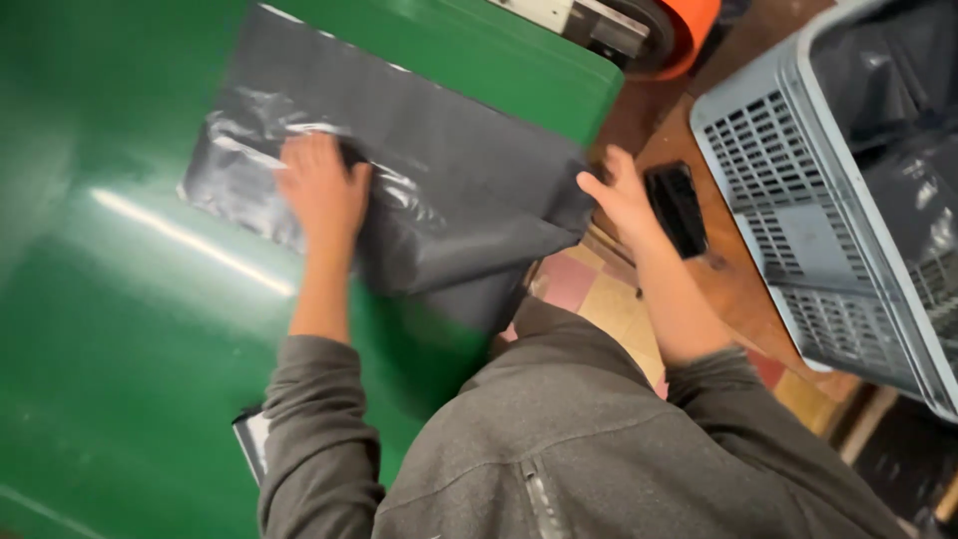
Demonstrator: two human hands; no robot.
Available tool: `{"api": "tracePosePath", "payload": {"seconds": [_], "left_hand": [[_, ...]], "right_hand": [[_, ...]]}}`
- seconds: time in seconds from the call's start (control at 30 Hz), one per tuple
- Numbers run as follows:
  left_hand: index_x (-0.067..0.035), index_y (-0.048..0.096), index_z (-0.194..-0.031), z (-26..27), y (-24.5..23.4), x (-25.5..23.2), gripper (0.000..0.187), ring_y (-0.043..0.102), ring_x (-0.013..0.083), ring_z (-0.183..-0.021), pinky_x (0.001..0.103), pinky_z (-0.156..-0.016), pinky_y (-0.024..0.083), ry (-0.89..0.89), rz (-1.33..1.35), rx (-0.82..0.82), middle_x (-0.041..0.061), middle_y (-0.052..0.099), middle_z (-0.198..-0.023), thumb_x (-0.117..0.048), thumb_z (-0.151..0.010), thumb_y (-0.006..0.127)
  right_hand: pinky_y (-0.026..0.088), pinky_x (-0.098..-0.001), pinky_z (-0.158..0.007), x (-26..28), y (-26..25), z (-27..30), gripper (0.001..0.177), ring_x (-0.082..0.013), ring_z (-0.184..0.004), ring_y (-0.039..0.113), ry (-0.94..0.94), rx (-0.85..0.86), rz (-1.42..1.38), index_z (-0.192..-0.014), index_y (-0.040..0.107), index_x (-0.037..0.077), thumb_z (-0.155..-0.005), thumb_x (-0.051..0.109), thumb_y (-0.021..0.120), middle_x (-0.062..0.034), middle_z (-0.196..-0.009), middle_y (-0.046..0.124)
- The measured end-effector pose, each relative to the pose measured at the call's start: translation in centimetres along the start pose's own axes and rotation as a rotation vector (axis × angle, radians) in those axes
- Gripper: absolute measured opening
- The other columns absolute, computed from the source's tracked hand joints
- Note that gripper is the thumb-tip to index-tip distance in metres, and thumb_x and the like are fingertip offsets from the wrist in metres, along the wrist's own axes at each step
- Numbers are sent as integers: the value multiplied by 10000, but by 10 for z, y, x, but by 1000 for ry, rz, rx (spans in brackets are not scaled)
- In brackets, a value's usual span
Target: The recorder is folding black plastic bags on a conveyor belt and placing them into a blue storage crate.
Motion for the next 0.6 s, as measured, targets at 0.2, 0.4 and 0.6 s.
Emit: {"api": "tracePosePath", "payload": {"seconds": [0.2,0.4,0.6], "left_hand": [[-85,607,-1246,68,-47,-92,663,526,395,-1140,570,-786,482,-3,169,151,127,594,-1198,-592,-838,737],[20,521,-1281,122,-41,-117,818,611,360,-986,492,-772,505,-124,678,225,155,629,-1095,-497,-730,832],[-80,653,-1183,191,-53,-134,398,689,305,-852,396,-779,562,-224,1084,476,95,657,-853,-262,-845,759]], "right_hand": [[507,-410,-1023,-37,62,34,661,-240,-1255,593,557,27,-715,-1454,507,112,-892,364,747,-42,-1396,623],[507,-467,-1026,-30,60,48,613,-267,-1242,590,641,-62,-811,-1409,534,88,-898,354,742,-62,-1381,611],[416,-450,-1152,-15,54,70,605,-310,-1322,568,608,40,-1012,-1429,538,33,-951,377,670,-101,-1454,612]]}}
Point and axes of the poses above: each hand's wrist, its own z-axis away from the middle knuckle, its own y-axis out of the palm, x = y × z, the point moved 9 cm from there along -z, towards the middle knuckle
